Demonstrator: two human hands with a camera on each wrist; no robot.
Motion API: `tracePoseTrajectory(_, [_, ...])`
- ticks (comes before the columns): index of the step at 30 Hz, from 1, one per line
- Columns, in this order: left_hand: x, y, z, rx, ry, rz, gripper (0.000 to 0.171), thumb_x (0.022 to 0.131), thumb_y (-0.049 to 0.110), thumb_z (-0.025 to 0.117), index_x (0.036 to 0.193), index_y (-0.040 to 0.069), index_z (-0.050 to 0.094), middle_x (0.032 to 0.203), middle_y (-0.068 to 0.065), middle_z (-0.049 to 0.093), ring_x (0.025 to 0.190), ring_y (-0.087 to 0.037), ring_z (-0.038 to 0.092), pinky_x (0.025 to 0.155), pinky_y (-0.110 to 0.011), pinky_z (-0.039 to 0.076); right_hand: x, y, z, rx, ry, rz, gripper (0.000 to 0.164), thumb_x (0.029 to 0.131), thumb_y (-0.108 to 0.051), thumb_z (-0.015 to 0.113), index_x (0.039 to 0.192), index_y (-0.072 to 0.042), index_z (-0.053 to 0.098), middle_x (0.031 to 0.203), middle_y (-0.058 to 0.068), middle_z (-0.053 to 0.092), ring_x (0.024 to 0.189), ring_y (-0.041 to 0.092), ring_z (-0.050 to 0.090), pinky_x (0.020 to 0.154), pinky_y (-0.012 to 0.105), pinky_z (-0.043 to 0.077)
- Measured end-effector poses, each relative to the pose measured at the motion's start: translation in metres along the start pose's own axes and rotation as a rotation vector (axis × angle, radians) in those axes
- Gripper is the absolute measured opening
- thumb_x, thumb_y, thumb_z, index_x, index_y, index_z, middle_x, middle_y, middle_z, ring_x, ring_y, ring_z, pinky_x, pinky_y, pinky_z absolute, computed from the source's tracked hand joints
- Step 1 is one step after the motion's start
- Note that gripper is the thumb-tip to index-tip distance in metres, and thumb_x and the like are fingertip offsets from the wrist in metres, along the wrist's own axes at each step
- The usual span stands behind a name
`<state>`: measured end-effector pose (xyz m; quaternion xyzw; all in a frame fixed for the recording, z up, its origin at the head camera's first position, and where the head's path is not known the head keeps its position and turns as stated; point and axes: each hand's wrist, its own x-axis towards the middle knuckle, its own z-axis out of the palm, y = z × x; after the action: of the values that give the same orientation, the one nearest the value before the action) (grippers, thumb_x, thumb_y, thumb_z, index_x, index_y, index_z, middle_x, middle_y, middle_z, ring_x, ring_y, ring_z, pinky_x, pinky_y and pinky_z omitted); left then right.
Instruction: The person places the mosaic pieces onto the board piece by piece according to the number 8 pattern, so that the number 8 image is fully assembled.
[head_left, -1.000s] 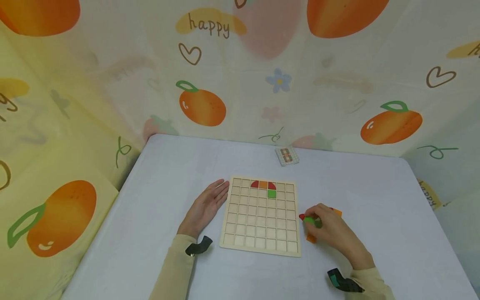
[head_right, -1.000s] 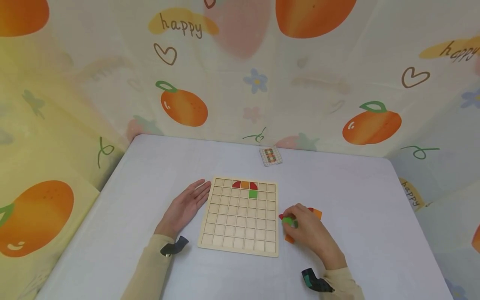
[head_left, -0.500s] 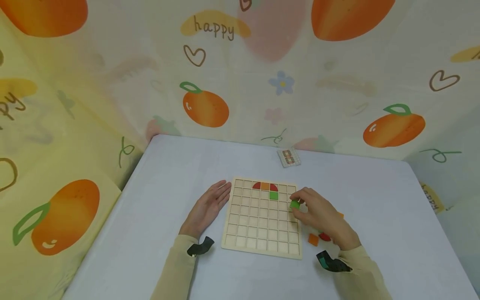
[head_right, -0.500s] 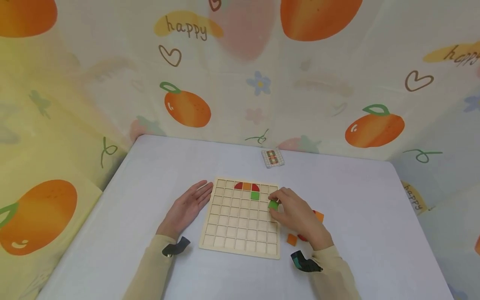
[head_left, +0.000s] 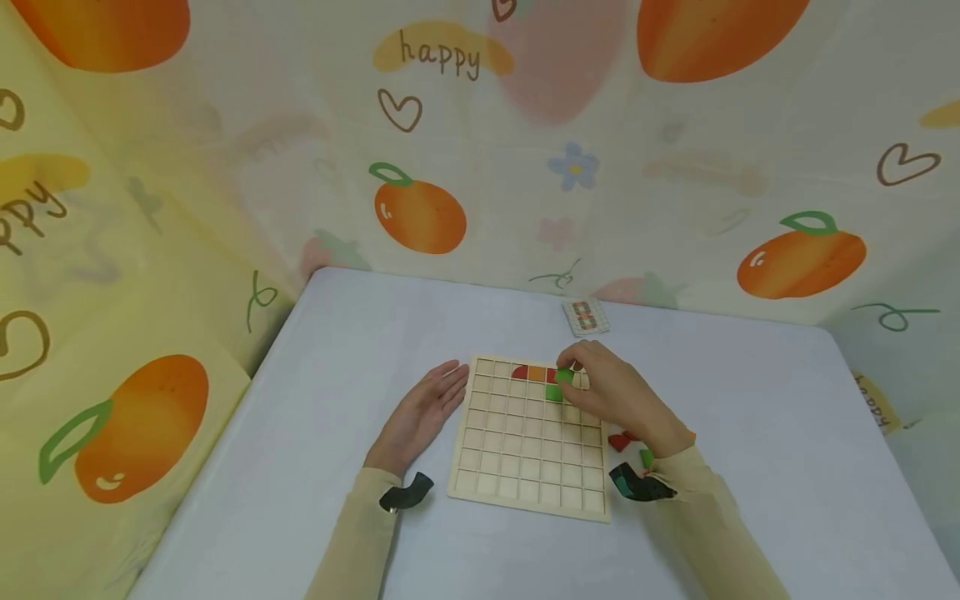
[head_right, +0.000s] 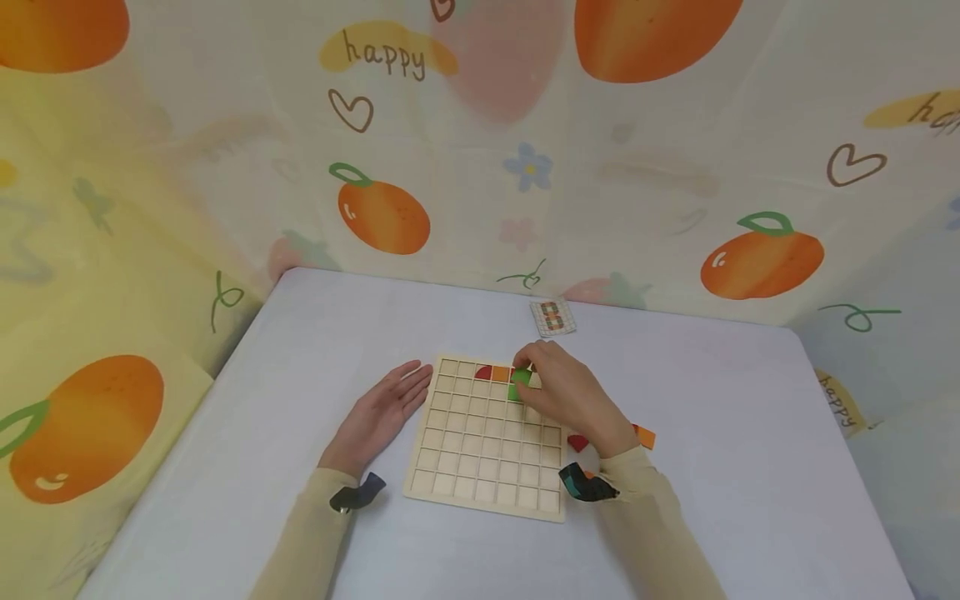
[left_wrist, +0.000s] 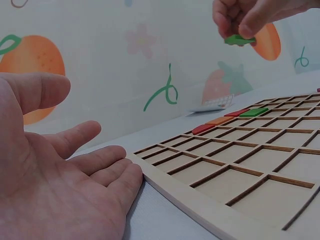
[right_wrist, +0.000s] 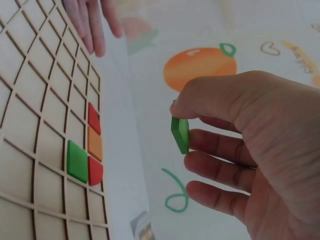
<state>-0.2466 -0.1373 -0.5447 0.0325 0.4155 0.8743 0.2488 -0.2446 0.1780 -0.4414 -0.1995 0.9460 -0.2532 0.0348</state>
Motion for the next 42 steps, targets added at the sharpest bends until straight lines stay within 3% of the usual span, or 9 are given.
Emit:
tracePoseTrajectory(5, [-0.001,0.0,0.0,0.003,-0.004,-0.002,0.055,0.112,0.022,0.035,0.161,0.006,0.014,0.169,-0.014,0.017,0.158,-0.024,0.017,0.131,-0.034,0.017,0.014,-0.004,0.001,-0.006,-0.003,-0.037,0.017,0.093,-0.021,0.072,0.106,-0.014,0.063,0.113,0.003,0.066,0.106,0.026,0.062,0.082,0.037,0.058])
tracePoseTrajectory(16, [0.0,-0.001,0.0,0.008,0.011,-0.003,0.056,0.112,0.022,0.037,0.161,0.007,0.016,0.169,-0.014,0.018,0.158,-0.024,0.019,0.13,-0.034,0.02,0.038,-0.006,0.016,0.058,-0.059,0.02,0.023,0.093,-0.028,0.074,0.109,-0.014,0.065,0.112,0.005,0.066,0.106,0.032,0.061,0.084,0.042,0.058])
tracePoseTrajectory(27, [0.0,0.0,-0.003,0.024,-0.026,0.018,0.057,0.112,0.022,0.034,0.162,0.005,0.012,0.17,-0.016,0.015,0.159,-0.026,0.016,0.131,-0.036,0.017,0.048,-0.006,0.034,0.025,-0.097,-0.019,0.012,0.096,-0.025,0.069,0.104,-0.019,0.065,0.106,0.004,0.059,0.084,0.016,0.052,0.07,0.032,0.052])
tracePoseTrajectory(36, [0.0,0.001,-0.002,0.03,-0.033,0.014,0.057,0.112,0.021,0.034,0.162,0.005,0.011,0.17,-0.015,0.015,0.159,-0.025,0.016,0.131,-0.036,0.017,0.053,-0.003,0.047,-0.017,-0.108,-0.053,0.013,0.095,-0.025,0.069,0.105,-0.016,0.066,0.102,0.001,0.063,0.085,0.014,0.049,0.068,0.029,0.05])
tracePoseTrajectory(42, [0.0,0.001,-0.002,0.035,-0.031,0.01,0.057,0.112,0.022,0.034,0.162,0.006,0.012,0.17,-0.015,0.016,0.159,-0.025,0.016,0.131,-0.036,0.017,0.053,-0.001,0.059,-0.016,-0.134,-0.03,0.014,0.094,-0.025,0.068,0.105,-0.016,0.068,0.098,-0.002,0.064,0.087,0.014,0.05,0.07,0.03,0.051])
